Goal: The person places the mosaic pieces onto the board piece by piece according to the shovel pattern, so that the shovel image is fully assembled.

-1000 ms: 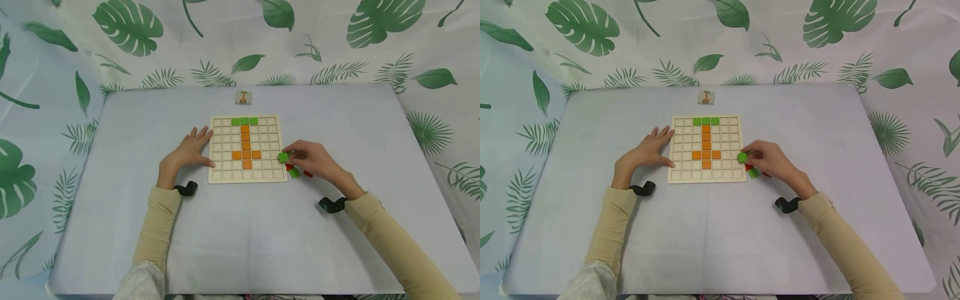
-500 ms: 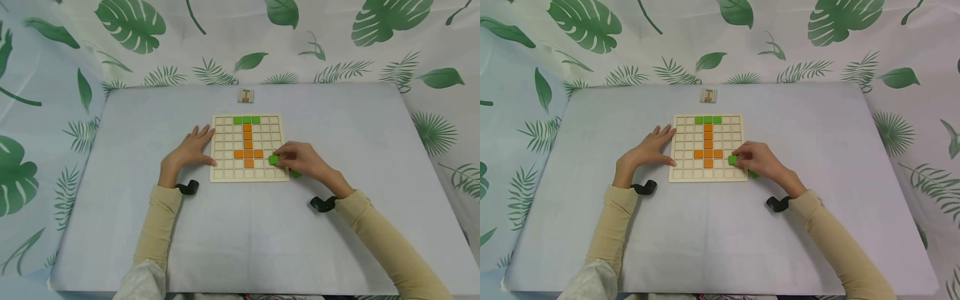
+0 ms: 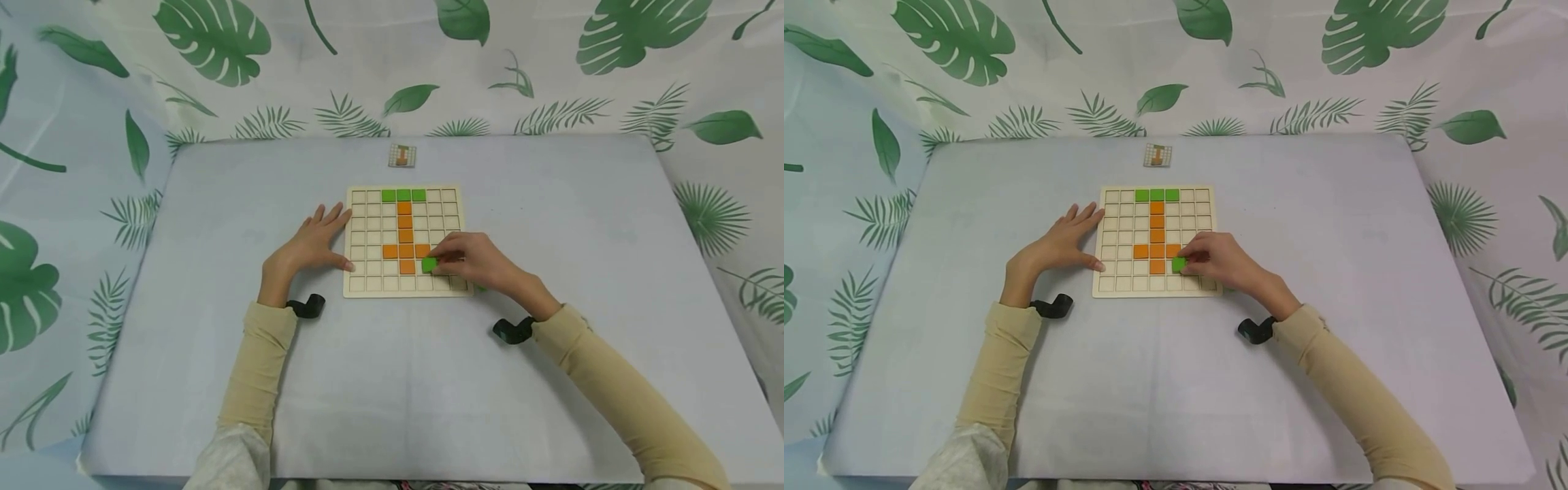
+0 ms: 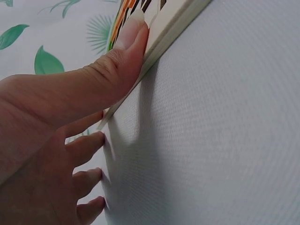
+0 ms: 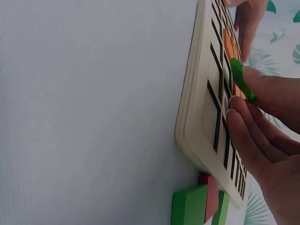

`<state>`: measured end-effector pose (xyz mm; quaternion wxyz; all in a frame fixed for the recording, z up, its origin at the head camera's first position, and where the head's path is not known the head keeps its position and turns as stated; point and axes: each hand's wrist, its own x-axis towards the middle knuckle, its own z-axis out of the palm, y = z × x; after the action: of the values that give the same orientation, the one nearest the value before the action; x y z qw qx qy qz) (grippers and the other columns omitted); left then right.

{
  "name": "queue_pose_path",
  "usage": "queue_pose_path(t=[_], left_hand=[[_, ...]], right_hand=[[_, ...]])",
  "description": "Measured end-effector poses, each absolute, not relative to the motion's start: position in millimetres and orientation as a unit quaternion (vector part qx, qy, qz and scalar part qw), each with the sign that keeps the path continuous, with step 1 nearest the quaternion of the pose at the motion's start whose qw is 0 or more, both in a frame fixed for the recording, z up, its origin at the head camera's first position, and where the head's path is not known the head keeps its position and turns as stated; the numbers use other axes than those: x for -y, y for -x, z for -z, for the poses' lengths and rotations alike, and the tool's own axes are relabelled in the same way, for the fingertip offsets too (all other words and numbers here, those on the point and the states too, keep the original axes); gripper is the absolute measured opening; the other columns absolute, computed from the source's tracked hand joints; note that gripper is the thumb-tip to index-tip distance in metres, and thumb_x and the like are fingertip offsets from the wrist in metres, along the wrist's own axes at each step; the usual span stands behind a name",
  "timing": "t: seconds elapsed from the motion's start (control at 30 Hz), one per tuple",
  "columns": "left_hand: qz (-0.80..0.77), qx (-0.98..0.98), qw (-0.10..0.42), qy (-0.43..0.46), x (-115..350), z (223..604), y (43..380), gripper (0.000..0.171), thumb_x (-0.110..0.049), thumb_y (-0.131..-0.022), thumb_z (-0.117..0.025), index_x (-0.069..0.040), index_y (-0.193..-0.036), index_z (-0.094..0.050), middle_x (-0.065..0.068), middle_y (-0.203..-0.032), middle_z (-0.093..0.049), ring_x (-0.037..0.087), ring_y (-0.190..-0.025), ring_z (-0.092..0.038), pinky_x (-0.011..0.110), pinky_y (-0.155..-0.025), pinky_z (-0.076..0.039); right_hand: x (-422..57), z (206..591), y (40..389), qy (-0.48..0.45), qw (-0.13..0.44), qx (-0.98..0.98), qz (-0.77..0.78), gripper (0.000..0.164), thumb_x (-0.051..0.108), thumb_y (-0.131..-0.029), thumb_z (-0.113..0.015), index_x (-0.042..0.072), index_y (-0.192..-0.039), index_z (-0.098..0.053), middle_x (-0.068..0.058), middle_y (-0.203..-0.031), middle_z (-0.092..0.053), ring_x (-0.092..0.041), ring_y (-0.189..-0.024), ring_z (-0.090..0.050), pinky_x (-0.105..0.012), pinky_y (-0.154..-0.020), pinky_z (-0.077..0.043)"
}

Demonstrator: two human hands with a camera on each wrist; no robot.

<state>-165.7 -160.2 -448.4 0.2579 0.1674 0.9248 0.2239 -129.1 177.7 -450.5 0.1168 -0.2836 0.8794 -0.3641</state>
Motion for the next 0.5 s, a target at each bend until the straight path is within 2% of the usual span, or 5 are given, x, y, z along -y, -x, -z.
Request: queue_pose_path(t=[0.1, 0.37, 0.5], left_hand=[[-0.223, -0.926, 0.255, -0.166, 159.9, 447.9, 166.5, 0.113, -0.039, -0.085, -0.084, -0.012, -0.167, -0.010, 0.010, -0.174, 0.003, 0.036, -0.159, 0.014, 0.054, -0.130, 0.004], [-0.225, -0.925, 0.255, -0.171, 159.8, 449.4, 166.5, 0.113, -0.039, -0.085, -0.084, -0.012, -0.167, -0.011, 0.010, -0.174, 0.002, 0.037, -0.159, 0.013, 0.055, -0.130, 0.004], [-0.223, -0.925, 0.255, -0.171, 160.5, 449.1, 165.5, 0.114, -0.039, -0.085, -0.084, -0.012, -0.167, -0.010, 0.011, -0.174, 0.002, 0.037, -0.159, 0.014, 0.055, -0.130, 0.003]], right_hand=[[-172.2, 450.4, 130.4, 0.295, 0.110, -0.878, 0.361, 0.026, 0.006, -0.085, -0.084, -0.001, -0.109, -0.079, -0.012, -0.103, -0.076, -0.022, -0.089, -0.070, -0.040, -0.082, -0.062], [-162.1, 452.9, 129.7, 0.308, 0.091, -0.891, 0.323, 0.025, 0.005, -0.082, -0.085, -0.001, -0.105, -0.079, -0.010, -0.094, -0.074, -0.017, -0.078, -0.066, -0.027, -0.069, -0.056], [-158.2, 451.2, 129.1, 0.317, 0.082, -0.892, 0.310, 0.024, 0.003, -0.081, -0.086, -0.002, -0.103, -0.079, -0.012, -0.095, -0.074, -0.017, -0.077, -0.066, -0.028, -0.067, -0.056]])
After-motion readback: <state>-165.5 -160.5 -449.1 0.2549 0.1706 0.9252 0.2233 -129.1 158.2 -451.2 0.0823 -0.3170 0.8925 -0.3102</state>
